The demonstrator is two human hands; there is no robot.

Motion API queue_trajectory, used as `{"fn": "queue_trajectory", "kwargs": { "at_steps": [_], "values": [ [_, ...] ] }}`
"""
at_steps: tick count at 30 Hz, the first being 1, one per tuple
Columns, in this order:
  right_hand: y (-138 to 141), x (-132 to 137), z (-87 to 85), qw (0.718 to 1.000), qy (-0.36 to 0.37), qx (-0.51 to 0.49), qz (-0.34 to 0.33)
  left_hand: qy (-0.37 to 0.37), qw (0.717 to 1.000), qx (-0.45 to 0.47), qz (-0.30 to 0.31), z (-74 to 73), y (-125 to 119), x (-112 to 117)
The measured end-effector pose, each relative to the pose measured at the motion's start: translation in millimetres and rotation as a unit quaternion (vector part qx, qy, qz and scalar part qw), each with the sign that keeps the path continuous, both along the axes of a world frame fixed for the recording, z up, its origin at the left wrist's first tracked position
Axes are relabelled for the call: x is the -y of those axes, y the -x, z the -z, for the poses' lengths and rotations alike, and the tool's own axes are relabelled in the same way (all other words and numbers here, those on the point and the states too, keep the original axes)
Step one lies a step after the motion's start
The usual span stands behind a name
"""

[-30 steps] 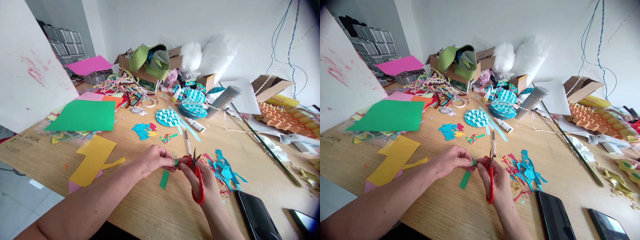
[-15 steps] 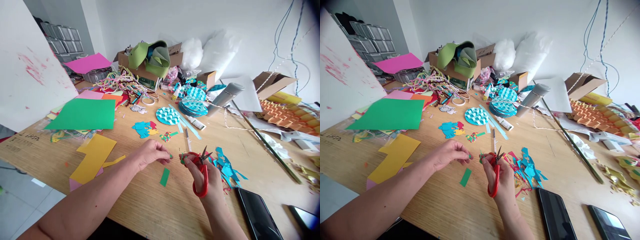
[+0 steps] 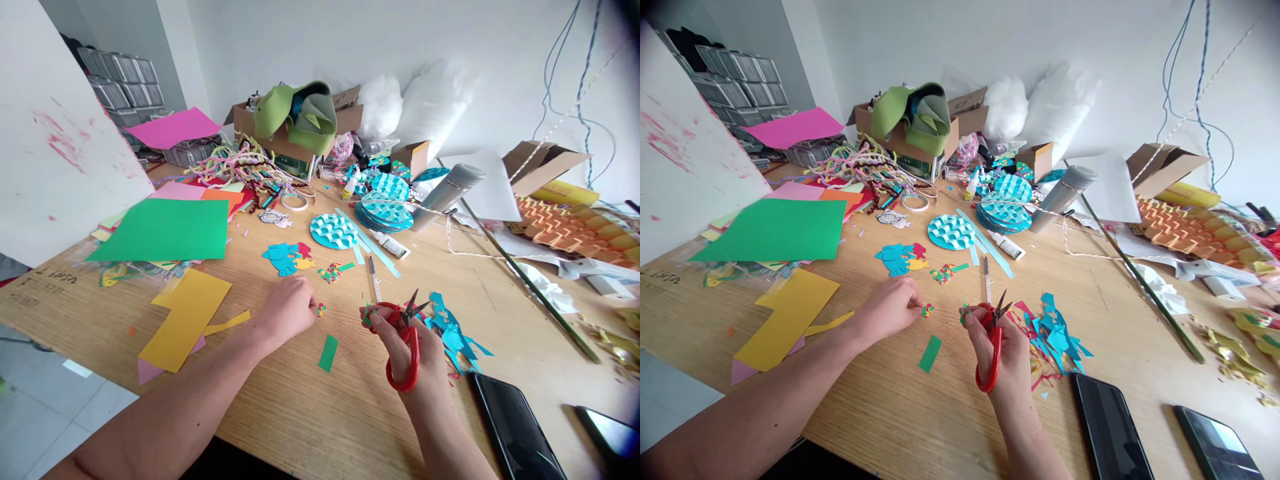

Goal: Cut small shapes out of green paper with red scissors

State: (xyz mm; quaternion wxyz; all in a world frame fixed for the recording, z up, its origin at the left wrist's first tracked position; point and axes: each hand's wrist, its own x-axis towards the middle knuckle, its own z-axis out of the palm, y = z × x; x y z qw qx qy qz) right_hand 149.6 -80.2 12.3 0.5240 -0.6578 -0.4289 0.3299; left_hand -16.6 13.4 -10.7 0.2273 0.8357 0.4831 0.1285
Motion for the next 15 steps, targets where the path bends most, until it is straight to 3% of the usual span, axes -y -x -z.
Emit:
{"fn": "queue_trajectory", "kwargs": {
  "at_steps": [3, 5, 7, 9, 11, 13, 15],
  "values": [
    [-1.5, -0.5, 1.9, 1.000, -0.001, -0.016, -0.010, -0.012, 0.999, 0.006, -0.029, -5.5, 0.3, 0.3],
    [-2.7, -1.3, 3.3, 0.999, 0.002, -0.032, -0.024, -0.008, 0.997, 0.057, -0.049, -7.7, -1.1, 0.9],
    [-3.7, -2.3, 4.4, 0.998, 0.010, -0.050, -0.040, 0.069, 0.987, 0.136, -0.041, -8.9, -4.0, 2.7],
    [-4.2, -3.4, 5.0, 0.996, 0.013, -0.064, -0.060, 0.221, 0.951, 0.217, -0.008, -10.1, -7.6, 6.0],
    [-4.1, -4.3, 5.3, 0.994, 0.013, -0.071, -0.081, 0.351, 0.890, 0.290, 0.013, -11.7, -10.7, 10.2],
    [-3.9, -4.8, 5.4, 0.992, 0.015, -0.074, -0.101, 0.433, 0.837, 0.335, 0.020, -13.1, -12.9, 13.9],
    [-3.5, -4.8, 5.2, 0.990, 0.026, -0.061, -0.124, 0.474, 0.803, 0.361, 0.017, -13.7, -14.4, 16.3]
  ]
}}
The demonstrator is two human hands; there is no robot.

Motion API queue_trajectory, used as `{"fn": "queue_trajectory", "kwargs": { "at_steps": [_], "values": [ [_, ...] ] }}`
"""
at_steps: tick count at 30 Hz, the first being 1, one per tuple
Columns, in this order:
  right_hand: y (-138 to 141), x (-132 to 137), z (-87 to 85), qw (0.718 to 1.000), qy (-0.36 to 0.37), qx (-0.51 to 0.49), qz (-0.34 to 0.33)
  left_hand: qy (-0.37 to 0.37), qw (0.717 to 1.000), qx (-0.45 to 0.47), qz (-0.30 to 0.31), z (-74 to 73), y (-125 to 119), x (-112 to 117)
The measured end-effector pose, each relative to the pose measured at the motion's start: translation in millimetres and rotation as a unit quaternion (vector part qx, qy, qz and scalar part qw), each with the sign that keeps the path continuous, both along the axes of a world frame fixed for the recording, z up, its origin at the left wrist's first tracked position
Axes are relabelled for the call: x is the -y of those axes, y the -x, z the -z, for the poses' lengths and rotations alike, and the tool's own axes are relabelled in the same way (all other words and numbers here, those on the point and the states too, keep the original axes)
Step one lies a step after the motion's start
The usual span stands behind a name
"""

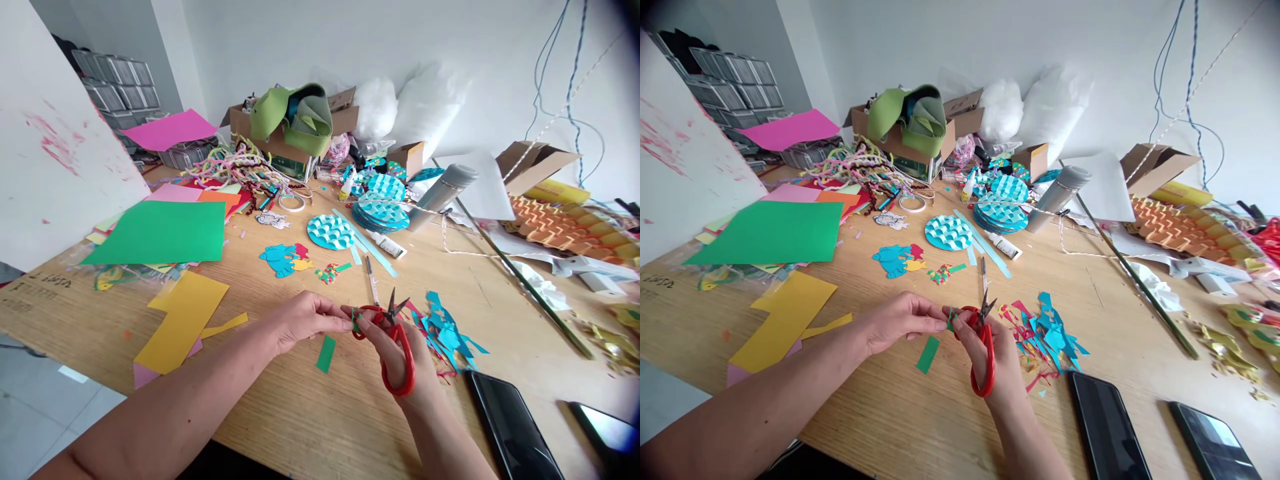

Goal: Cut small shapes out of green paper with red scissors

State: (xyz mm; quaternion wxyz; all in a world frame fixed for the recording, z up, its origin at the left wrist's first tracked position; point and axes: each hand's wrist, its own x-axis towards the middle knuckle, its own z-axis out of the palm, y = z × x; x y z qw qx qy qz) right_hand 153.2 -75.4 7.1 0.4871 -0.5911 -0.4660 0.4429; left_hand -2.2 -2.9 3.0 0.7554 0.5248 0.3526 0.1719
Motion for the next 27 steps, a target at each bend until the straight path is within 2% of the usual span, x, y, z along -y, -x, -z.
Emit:
{"fn": "queue_trajectory", "kwargs": {
  "at_steps": [4, 11, 14, 18, 22, 24, 27],
  "values": [
    [1.0, 1.2, -1.3, 0.997, 0.005, 0.069, -0.031, 0.031, 0.999, 0.007, -0.041, 2.1, -3.0, 1.4],
    [2.8, 2.6, -1.5, 0.993, 0.007, 0.117, 0.003, 0.052, 0.991, 0.035, -0.118, 4.1, -6.6, 2.0],
    [3.5, 2.7, 0.2, 0.995, 0.020, 0.101, 0.003, 0.057, 0.991, 0.046, -0.114, 3.9, -6.6, 3.1],
    [2.5, 2.3, 0.9, 0.997, 0.024, 0.075, -0.005, 0.059, 0.994, 0.052, -0.078, 3.8, -5.3, 3.7],
    [0.3, 2.8, -0.8, 0.994, 0.065, 0.077, -0.052, 0.062, 0.996, 0.043, -0.046, 4.0, -4.3, 3.6],
    [-0.3, 3.5, -2.0, 0.991, 0.077, 0.082, -0.073, 0.044, 0.997, 0.040, -0.046, 4.0, -4.3, 3.8],
    [-0.2, 4.1, -3.7, 0.992, 0.070, 0.082, -0.071, 0.026, 0.998, 0.021, -0.052, 3.0, -4.5, 4.2]
  ]
}}
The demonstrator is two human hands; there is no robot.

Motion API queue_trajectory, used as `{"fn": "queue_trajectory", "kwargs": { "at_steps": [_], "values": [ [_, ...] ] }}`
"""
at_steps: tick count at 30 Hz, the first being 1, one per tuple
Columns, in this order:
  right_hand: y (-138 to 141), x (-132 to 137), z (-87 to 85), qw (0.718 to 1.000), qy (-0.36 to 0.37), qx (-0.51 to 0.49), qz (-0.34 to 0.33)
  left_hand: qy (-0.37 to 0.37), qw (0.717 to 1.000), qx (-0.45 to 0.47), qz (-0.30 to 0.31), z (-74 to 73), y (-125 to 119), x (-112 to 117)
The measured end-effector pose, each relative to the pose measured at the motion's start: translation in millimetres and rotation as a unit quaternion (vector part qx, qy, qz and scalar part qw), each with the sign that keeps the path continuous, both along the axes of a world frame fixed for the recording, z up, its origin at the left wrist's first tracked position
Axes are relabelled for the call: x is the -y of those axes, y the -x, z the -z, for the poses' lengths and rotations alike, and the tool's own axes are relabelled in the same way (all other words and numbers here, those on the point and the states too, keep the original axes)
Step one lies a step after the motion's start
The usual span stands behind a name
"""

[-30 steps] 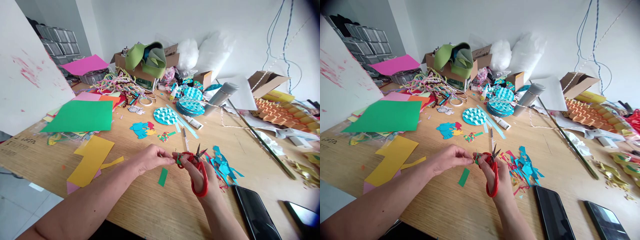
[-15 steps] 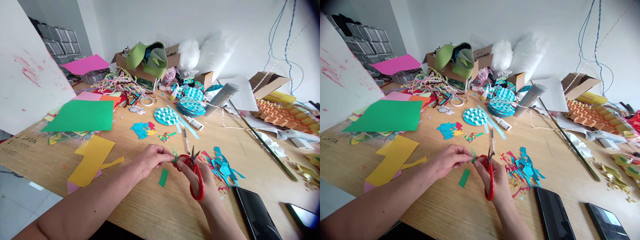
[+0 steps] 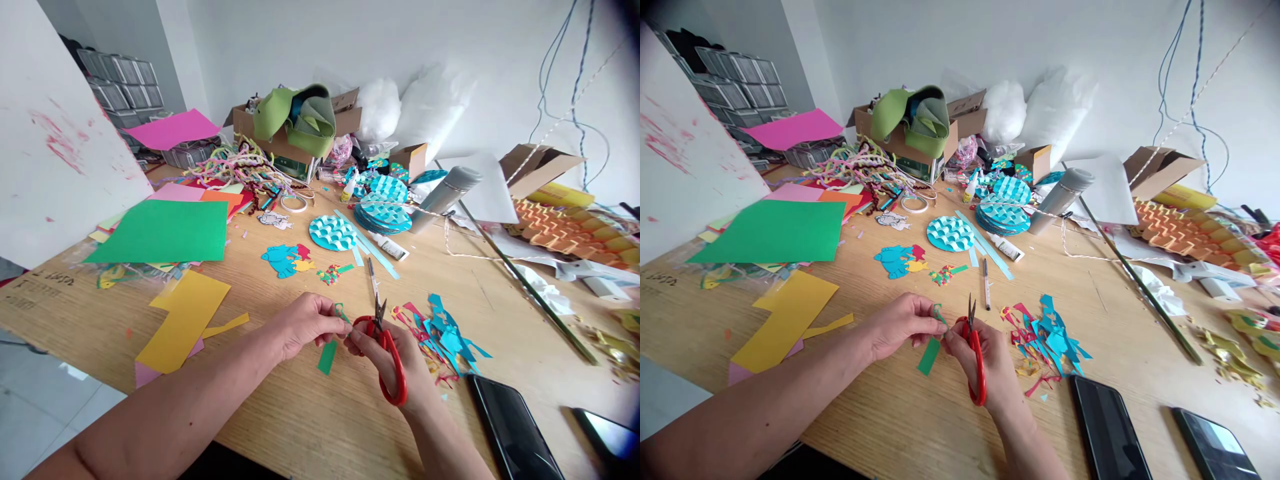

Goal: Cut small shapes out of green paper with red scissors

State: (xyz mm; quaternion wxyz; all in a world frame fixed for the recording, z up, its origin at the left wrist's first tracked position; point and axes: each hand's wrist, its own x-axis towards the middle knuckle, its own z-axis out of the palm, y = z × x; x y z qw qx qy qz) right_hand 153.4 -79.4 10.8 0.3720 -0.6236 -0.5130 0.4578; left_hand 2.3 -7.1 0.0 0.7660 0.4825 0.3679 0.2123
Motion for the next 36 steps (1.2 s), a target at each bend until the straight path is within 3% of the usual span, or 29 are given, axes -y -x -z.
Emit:
{"fn": "queue_trajectory", "kwargs": {
  "at_steps": [6, 14, 23, 36],
  "values": [
    [2.5, -0.3, -1.2, 1.000, -0.027, 0.001, 0.005, 0.012, 1.000, -0.016, -0.008, -3.0, 0.4, -0.8],
    [1.5, 4.0, 8.5, 0.996, -0.054, 0.058, -0.048, 0.122, 0.981, 0.115, -0.101, -1.7, -0.5, -3.6],
    [3.8, 6.8, 11.3, 0.997, -0.009, 0.043, -0.070, 0.100, 0.978, 0.138, -0.124, -1.9, -4.5, 4.3],
    [3.5, 6.7, 19.2, 0.999, 0.034, 0.012, -0.032, 0.096, 0.970, 0.164, -0.150, 3.2, -7.9, 9.0]
  ]
}}
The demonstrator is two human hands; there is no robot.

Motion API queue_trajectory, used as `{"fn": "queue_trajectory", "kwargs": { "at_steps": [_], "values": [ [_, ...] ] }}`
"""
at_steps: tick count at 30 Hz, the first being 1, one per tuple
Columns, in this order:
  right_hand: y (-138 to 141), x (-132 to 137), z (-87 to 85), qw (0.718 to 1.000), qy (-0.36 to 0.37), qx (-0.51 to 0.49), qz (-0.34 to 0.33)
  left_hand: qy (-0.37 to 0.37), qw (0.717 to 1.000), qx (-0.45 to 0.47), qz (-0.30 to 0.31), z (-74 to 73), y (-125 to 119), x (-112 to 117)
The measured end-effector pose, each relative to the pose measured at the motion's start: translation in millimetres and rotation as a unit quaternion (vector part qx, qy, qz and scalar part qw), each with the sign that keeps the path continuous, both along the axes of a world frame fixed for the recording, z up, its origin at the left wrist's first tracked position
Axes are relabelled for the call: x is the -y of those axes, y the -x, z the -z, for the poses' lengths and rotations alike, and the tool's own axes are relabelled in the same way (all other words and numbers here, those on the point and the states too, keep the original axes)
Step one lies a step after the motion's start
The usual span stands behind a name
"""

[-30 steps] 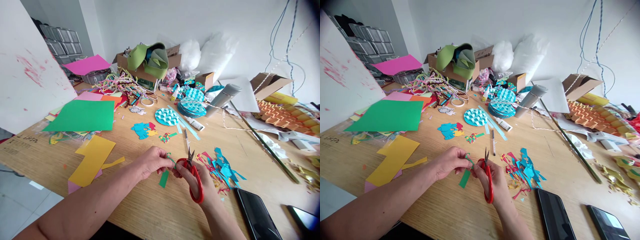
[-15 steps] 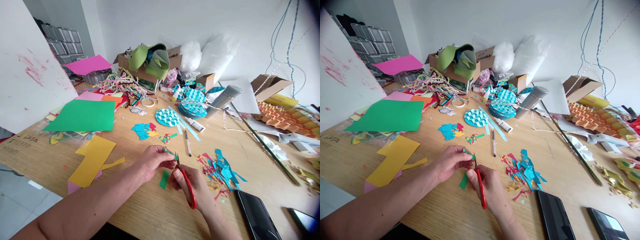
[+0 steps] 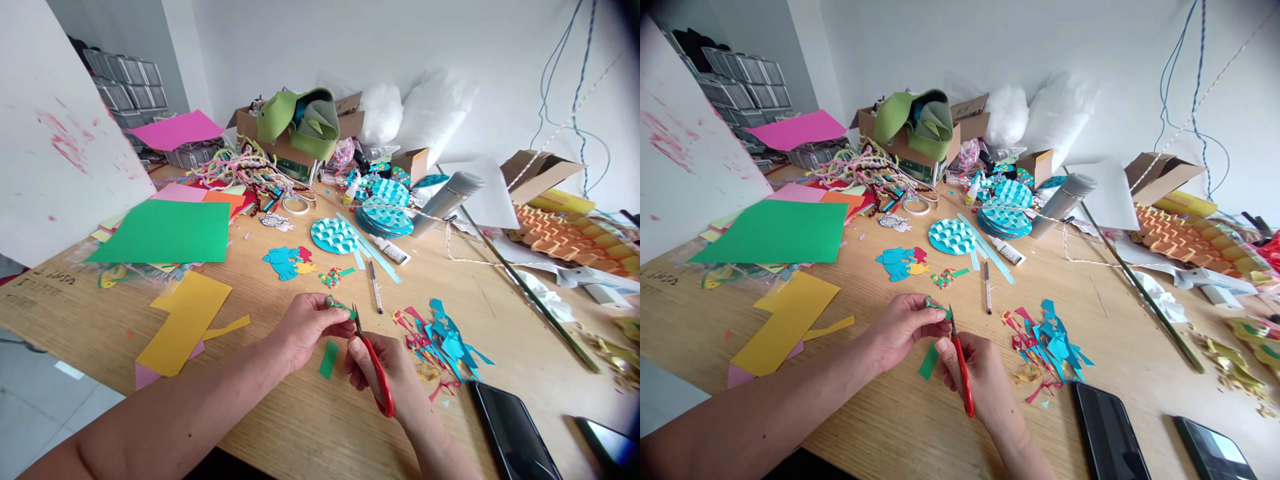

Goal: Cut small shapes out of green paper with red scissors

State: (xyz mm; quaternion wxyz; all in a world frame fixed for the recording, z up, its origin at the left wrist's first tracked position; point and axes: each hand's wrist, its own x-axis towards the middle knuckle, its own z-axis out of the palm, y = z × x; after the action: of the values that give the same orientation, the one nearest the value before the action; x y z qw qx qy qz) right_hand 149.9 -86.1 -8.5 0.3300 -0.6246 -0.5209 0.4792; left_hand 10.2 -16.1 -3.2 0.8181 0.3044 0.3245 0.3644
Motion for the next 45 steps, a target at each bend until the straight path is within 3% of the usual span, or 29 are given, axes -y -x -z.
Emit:
{"fn": "queue_trajectory", "kwargs": {
  "at_steps": [22, 27, 45],
  "values": [
    [1.3, -2.5, -3.0, 0.999, 0.031, 0.031, 0.009, 0.002, 1.000, 0.014, -0.004, 1.6, -1.0, 1.1],
    [1.4, -2.6, -2.3, 0.999, 0.035, 0.029, 0.010, -0.005, 1.000, 0.018, 0.019, 0.7, -0.3, 0.8],
    [0.7, -2.5, -4.5, 0.999, 0.047, 0.020, 0.000, -0.027, 0.999, -0.030, 0.031, 0.7, 0.7, -1.3]
  ]
}}
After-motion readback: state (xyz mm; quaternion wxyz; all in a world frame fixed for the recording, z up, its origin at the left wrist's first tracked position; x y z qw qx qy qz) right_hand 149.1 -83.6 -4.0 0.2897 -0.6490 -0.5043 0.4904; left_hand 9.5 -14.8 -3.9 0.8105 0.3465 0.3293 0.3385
